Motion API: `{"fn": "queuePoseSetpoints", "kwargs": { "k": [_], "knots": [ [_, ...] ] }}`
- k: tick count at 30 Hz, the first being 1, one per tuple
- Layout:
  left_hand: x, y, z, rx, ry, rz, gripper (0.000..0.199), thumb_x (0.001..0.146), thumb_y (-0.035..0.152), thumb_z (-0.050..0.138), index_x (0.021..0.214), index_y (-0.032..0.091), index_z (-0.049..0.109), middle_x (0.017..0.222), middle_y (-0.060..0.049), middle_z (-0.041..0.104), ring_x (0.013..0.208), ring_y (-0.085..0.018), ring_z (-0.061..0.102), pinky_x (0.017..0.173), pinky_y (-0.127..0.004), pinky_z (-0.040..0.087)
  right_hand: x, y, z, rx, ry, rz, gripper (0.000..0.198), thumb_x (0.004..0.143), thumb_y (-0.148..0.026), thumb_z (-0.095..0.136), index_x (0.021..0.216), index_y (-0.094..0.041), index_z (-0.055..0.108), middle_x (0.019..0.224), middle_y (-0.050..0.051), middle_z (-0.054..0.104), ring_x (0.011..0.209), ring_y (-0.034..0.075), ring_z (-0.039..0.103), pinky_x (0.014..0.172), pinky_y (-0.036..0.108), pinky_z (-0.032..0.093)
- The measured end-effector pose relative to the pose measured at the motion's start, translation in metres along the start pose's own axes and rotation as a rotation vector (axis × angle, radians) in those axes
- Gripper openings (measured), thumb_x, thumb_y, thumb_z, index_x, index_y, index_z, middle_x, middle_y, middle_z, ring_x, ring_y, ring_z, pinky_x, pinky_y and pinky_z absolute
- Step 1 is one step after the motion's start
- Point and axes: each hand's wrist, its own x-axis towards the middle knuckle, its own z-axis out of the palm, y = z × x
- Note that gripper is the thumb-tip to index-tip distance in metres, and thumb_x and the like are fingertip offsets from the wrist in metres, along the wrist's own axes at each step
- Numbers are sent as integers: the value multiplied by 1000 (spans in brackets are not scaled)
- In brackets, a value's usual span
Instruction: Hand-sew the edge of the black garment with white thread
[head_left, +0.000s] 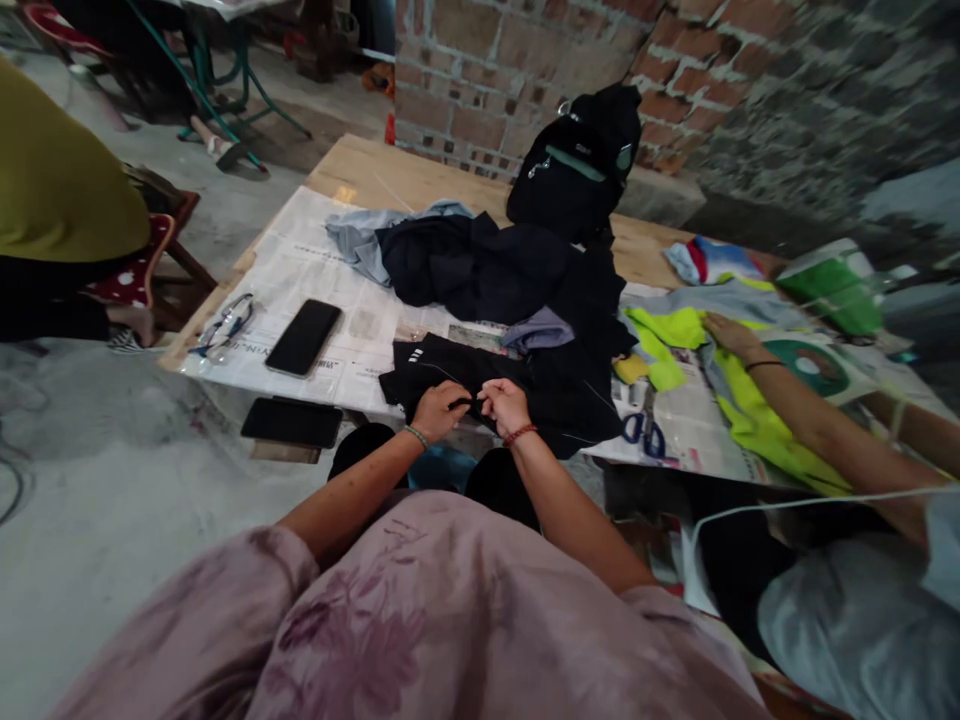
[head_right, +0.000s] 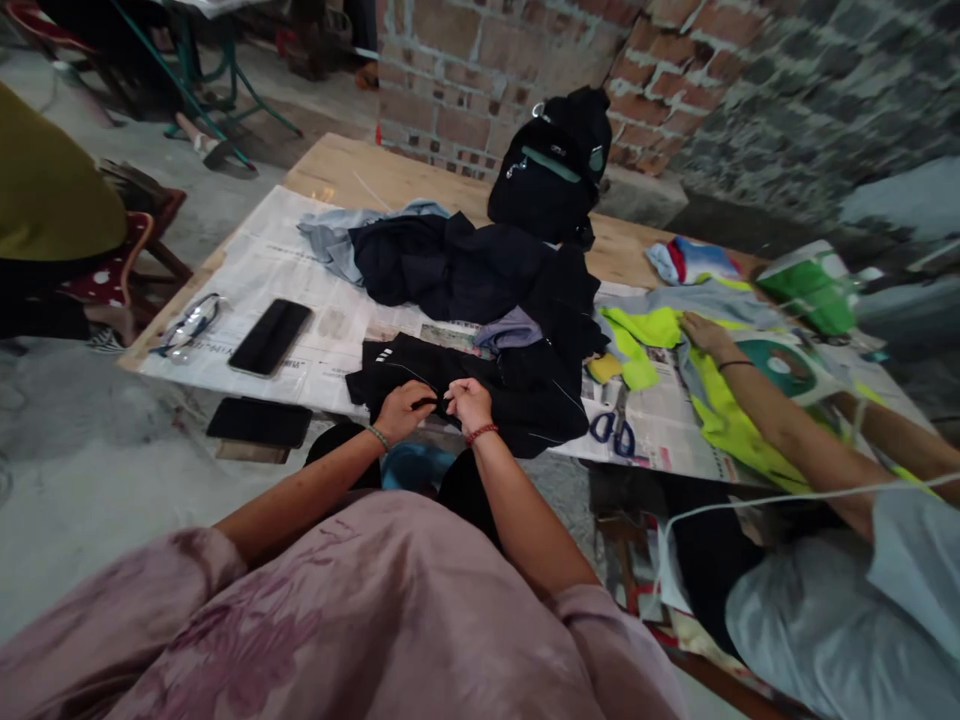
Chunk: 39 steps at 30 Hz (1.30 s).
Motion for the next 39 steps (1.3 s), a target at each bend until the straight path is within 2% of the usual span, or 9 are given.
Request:
{"fn": "queuePoseSetpoints", "kwargs": {
  "k": [3,8,13,17,25,31,39],
  "knots": [
    [0,-2,0,-75,23,40,9,71,12,60,77,18,65,89,-4,61,84,-12,57,76,-25,45,0,4,-2,35,-12,-11,11,64,-25,55,68,-17,50,52,-6,56,29,4,42,28,15,21],
    [-1,-4,0,-58,-11,36,9,73,12,58,74,19,65,87,-2,61,83,-11,57,76,-25,43,-2,8,-4,87,-20,-32,12,64,-26,57,68,-17,50,51,-6,56,29,3,40,27,15,20],
    [0,-4,-4,58,-145,77,9,75,16,57,72,20,65,93,-1,61,89,-13,56,80,-28,38,-2,9,0,112,27,-6,9,64,-23,56,66,-16,50,48,-6,55,29,3,40,28,14,22],
    [2,-3,-7,54,-205,84,10,76,18,56,72,20,65,95,-2,60,91,-14,55,81,-29,36,-1,10,1,111,43,-14,11,63,-23,58,65,-16,50,46,-7,54,29,3,40,28,14,22],
    [0,-6,1,56,-73,34,13,73,16,60,84,20,65,98,-3,60,92,-15,56,79,-29,40,-6,13,-10,205,-122,-42,30,52,-26,69,77,-16,54,53,-5,59,33,5,48,29,14,22],
    [1,-7,3,-60,24,58,10,77,16,56,79,18,66,89,-4,59,84,-12,56,77,-25,44,-6,16,-13,202,-149,-79,25,58,-32,66,70,-15,53,58,-3,61,34,5,50,29,14,22],
    [2,-5,-4,-6,-104,57,8,76,18,57,78,19,65,97,-4,60,91,-14,56,81,-29,43,0,20,-9,219,-66,-59,22,62,-31,62,71,-18,47,54,-6,60,30,4,43,27,14,20]
  ]
}}
